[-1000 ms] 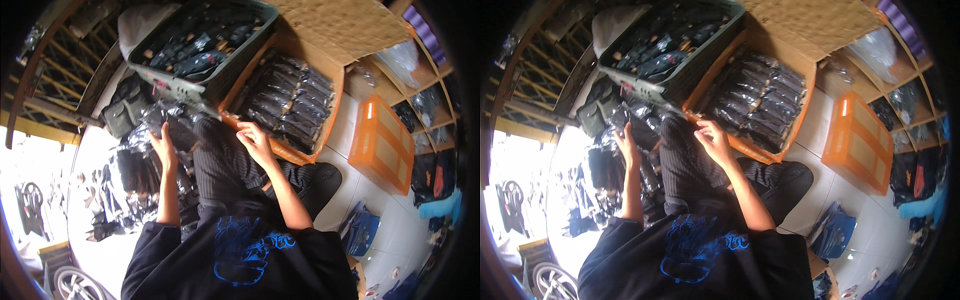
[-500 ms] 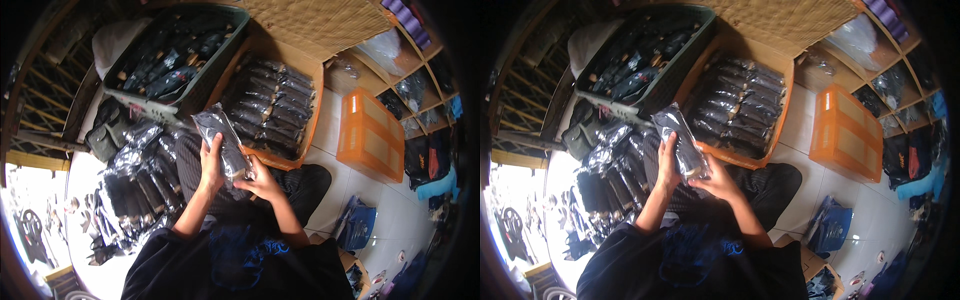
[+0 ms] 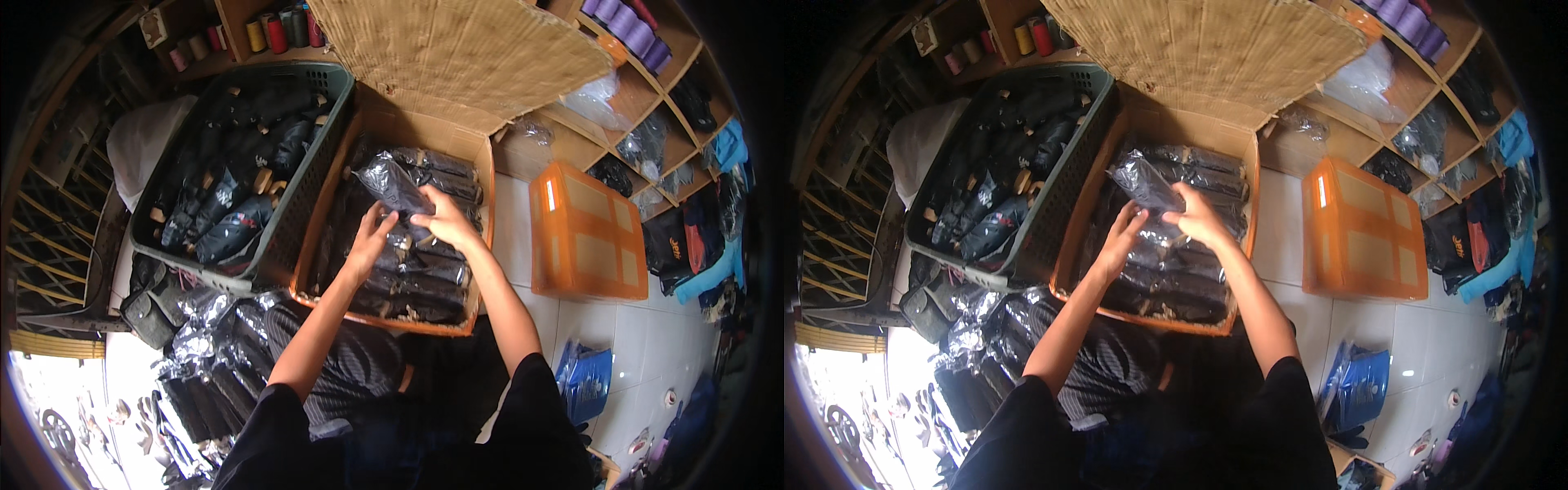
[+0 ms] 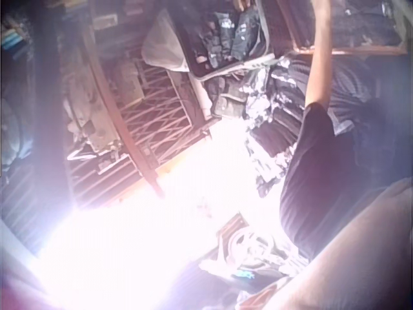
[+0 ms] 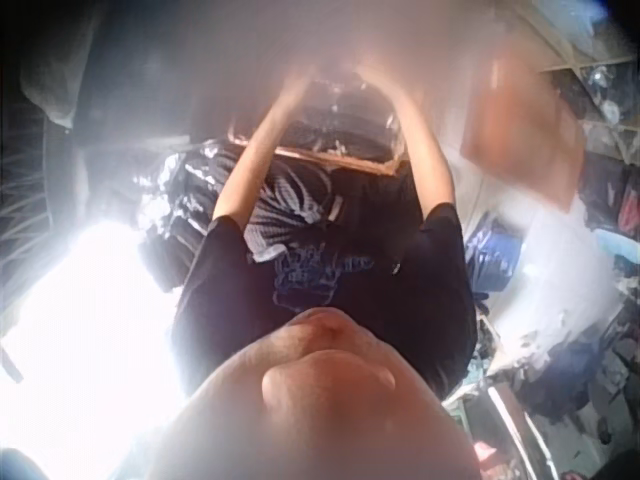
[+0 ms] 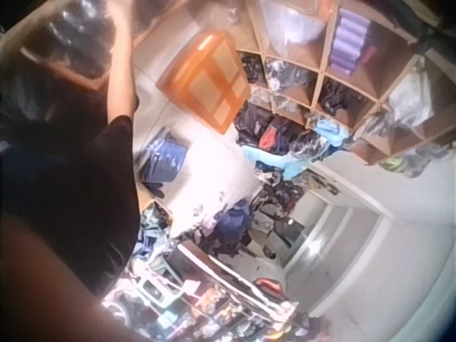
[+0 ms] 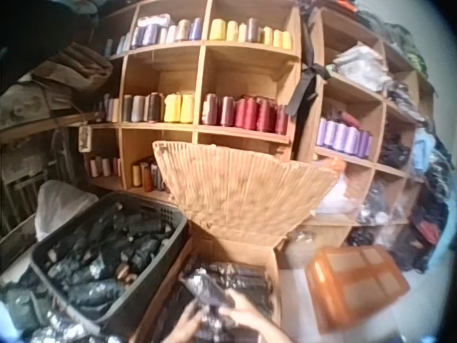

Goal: The person is organizing wrapped items into a cardboard box. They pick up each item from a pile and place it neatly into the box, arranging them in rows.

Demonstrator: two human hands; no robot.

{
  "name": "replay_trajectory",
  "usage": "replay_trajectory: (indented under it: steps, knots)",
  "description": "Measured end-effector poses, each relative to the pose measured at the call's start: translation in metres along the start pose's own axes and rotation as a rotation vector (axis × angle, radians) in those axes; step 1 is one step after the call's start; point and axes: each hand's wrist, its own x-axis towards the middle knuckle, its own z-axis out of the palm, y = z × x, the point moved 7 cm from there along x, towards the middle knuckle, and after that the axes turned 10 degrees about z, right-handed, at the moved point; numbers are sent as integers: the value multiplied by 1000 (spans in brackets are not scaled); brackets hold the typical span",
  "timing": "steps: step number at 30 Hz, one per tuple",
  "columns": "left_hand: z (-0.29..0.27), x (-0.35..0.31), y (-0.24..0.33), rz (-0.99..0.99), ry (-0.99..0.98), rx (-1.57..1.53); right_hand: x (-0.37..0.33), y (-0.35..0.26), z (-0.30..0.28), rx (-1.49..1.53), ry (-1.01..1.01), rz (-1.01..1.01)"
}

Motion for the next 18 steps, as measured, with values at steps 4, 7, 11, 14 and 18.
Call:
replay_trajectory:
  steps: [4,7,11,14,18]
  knots:
    - [-32,11,-45,302,-198,696,90,-2,-39,-414,274,-73]
    - [-33,-11,-78,377,-337,1056,156,4,-59,-643,422,-173]
    - [-14,-16,-68,344,-469,1236,223,25,-58,-689,492,-251]
    - [-11,-15,-69,344,-481,1295,256,42,-47,-744,504,-255]
    - [-8,-15,-66,336,-499,1334,276,63,-36,-845,470,-141]
